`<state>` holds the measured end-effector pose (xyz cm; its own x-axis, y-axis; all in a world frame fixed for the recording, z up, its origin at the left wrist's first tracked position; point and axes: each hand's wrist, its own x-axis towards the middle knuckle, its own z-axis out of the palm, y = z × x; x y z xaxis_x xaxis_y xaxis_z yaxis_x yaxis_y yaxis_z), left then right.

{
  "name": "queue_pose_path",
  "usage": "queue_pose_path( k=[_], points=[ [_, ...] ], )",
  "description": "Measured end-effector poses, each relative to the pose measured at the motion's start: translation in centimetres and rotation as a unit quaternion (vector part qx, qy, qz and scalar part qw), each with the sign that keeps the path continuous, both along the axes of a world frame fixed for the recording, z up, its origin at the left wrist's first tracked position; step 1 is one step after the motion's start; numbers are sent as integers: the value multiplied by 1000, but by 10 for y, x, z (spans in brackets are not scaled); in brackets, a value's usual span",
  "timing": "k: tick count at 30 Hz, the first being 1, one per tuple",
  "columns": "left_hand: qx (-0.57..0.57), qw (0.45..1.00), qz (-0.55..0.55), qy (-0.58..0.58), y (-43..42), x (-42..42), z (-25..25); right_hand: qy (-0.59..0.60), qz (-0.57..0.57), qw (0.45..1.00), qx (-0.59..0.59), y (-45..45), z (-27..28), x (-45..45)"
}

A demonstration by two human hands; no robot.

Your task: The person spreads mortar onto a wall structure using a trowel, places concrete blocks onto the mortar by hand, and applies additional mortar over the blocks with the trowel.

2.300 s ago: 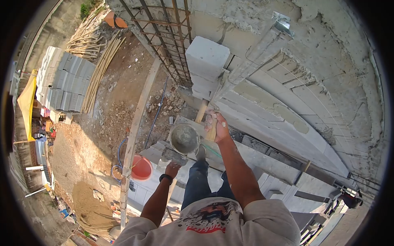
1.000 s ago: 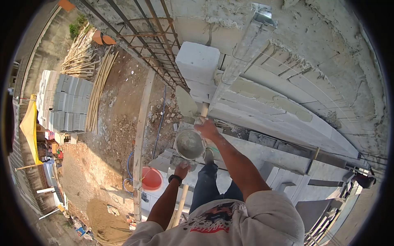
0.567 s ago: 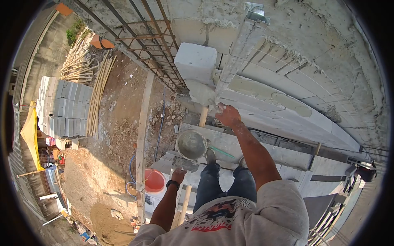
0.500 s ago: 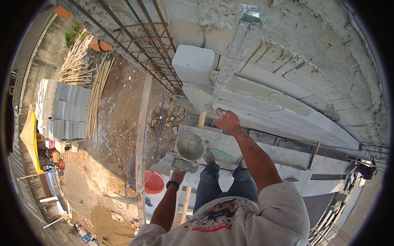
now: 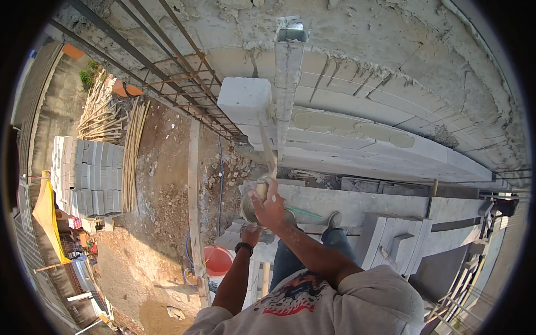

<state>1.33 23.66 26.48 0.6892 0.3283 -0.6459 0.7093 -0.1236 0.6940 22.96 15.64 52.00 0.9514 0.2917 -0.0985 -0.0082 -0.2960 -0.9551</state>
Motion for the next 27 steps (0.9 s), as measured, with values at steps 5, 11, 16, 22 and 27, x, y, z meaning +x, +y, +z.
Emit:
queue_pose_path(
  k=[5,11,16,22,27],
  points=[
    [69,994,-88,-6,3,-19,0,-17,-87,993,-73,49,18,34],
    [2,999,47,18,4,-20,25,-47,-120,985,-111,94,-14,82],
    [45,972,88,-215,55,127,151,-38,-127,988,-82,108,-13,96],
    [423,825,-118,-356,141,323,325,-15,-123,991,-52,102,5,77],
    [549,745,-281,-255,133,386,337,-61,-93,993,-26,64,7,22]
  ],
)
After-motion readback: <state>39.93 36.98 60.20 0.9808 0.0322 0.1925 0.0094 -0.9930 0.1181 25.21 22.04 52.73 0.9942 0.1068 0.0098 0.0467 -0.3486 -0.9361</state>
